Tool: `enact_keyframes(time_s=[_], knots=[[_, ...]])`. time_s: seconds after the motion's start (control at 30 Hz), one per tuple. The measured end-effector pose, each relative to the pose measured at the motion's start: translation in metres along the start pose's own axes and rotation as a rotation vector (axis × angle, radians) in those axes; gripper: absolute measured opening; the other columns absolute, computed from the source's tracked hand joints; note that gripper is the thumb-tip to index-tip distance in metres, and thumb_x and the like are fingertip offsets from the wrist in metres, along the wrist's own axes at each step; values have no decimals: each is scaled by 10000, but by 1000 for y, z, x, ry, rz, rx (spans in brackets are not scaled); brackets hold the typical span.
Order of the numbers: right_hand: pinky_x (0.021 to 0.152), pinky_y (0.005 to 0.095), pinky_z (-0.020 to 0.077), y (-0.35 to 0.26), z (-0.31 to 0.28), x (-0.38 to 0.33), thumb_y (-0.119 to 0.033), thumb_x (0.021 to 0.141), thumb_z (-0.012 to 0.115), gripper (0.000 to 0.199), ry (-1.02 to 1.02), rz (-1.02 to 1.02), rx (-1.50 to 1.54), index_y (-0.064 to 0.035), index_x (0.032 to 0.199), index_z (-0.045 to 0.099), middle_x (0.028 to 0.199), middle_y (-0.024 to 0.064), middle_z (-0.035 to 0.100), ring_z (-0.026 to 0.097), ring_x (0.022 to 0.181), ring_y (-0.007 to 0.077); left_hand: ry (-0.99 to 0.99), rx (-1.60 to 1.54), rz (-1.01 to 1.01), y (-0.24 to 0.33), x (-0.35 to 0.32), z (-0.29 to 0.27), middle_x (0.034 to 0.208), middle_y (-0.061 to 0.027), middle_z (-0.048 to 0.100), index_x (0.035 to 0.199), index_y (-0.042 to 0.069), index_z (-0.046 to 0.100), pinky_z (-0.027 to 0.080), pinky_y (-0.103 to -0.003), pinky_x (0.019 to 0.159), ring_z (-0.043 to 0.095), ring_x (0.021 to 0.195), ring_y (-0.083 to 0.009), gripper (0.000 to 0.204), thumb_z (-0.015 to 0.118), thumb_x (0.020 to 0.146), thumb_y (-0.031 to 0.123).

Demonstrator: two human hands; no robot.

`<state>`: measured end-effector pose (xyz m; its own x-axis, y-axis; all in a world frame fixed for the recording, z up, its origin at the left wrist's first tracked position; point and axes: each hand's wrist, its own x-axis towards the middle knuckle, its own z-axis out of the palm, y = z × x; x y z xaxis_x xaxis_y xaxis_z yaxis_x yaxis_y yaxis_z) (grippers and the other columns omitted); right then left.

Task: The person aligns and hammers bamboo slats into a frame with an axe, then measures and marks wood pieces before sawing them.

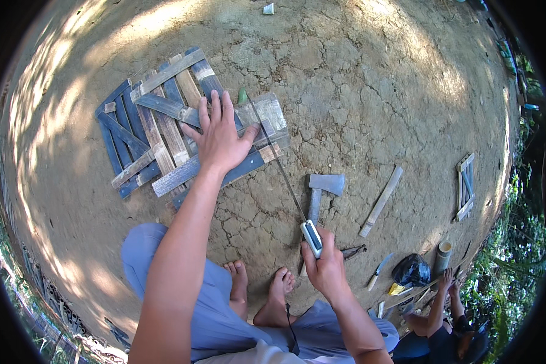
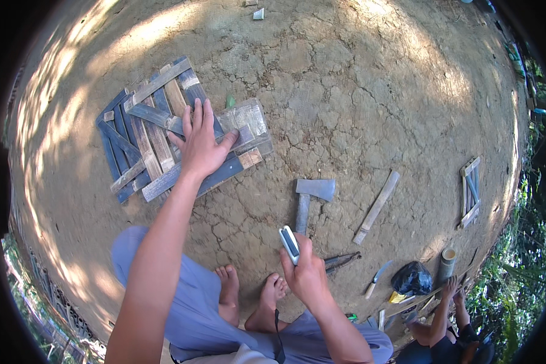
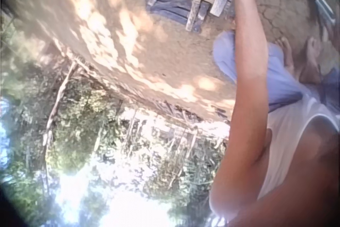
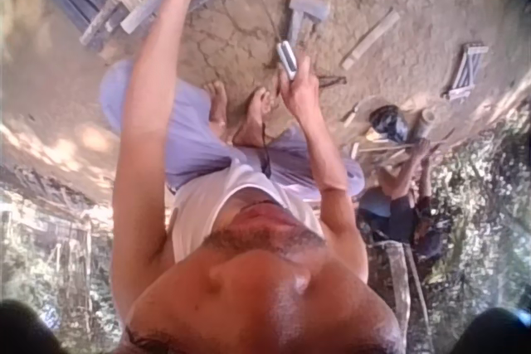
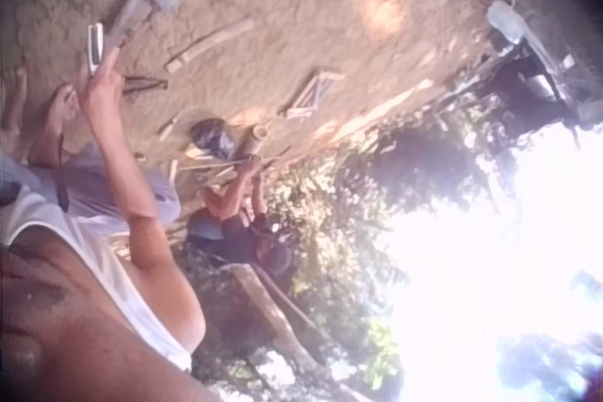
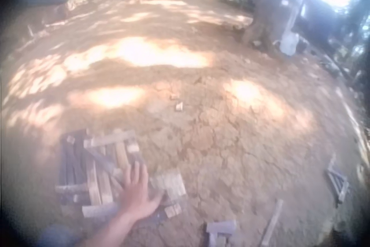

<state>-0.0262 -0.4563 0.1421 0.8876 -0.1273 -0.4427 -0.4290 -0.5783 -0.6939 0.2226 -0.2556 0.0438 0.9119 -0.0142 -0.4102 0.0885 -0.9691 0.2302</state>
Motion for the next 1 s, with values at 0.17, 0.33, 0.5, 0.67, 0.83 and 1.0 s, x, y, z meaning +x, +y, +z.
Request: enact_keyframes(time_s=[0.17, 0.33, 0.5, 0.67, 0.83, 1.0], knots=[[658, 523, 558, -3, -6, 2, -137, 976, 703, 432, 2, 13, -39, -39, 1334, 483, 891, 276, 709, 710, 818, 492, 1, 1, 5, 2, 0, 0, 1758, -97, 112, 1680, 138, 144, -17, -775, 1184, 18, 1623, -309, 985, 637, 947, 575], [649, 490, 553, 0, -1, -3, -108, 990, 674, 361, 20, 10, -23, -32, 1300, 506, 877, 245, 704, 707, 796, 489, -6, 8, -4, 0, 0, 1, 1759, -95, 110, 1680, 147, 146, -19, -773, 1186, 18, 1624, -306, 987, 619, 945, 606], [693, 526, 565, -5, -8, -8, -157, 977, 698, 394, 13, 33, -27, -58, 1309, 511, 900, 287, 715, 709, 870, 503, 30, -43, 18, 1, -1, 1, 1752, -112, 133, 1672, 127, 188, -36, -791, 1177, 31, 1620, -326, 973, 643, 937, 573], [681, 541, 545, -11, 2, 19, -159, 985, 687, 383, 9, 31, 22, -67, 1308, 503, 854, 273, 709, 706, 822, 500, 22, -31, 13, -1, -1, -2, 1754, -109, 122, 1674, 134, 181, -44, -790, 1178, 21, 1622, -316, 961, 628, 947, 578], [679, 443, 552, 19, -13, -31, -138, 976, 699, 377, 8, 94, -25, -57, 1299, 523, 856, 198, 701, 727, 776, 384, 1, -30, 12, 1, -1, -4, 1754, -106, 118, 1676, 139, 169, -50, -783, 1183, 19, 1622, -309, 949, 599, 960, 588], [709, 445, 570, 21, -28, -29, -142, 951, 720, 347, -142, 183, 67, -49, 1257, 589, 884, 210, 726, 737, 816, 414, -14, -44, 2, 4, -3, -9, 1755, -103, 117, 1679, 143, 158, -54, -774, 1190, 23, 1622, -310, 949, 588, 964, 594]])
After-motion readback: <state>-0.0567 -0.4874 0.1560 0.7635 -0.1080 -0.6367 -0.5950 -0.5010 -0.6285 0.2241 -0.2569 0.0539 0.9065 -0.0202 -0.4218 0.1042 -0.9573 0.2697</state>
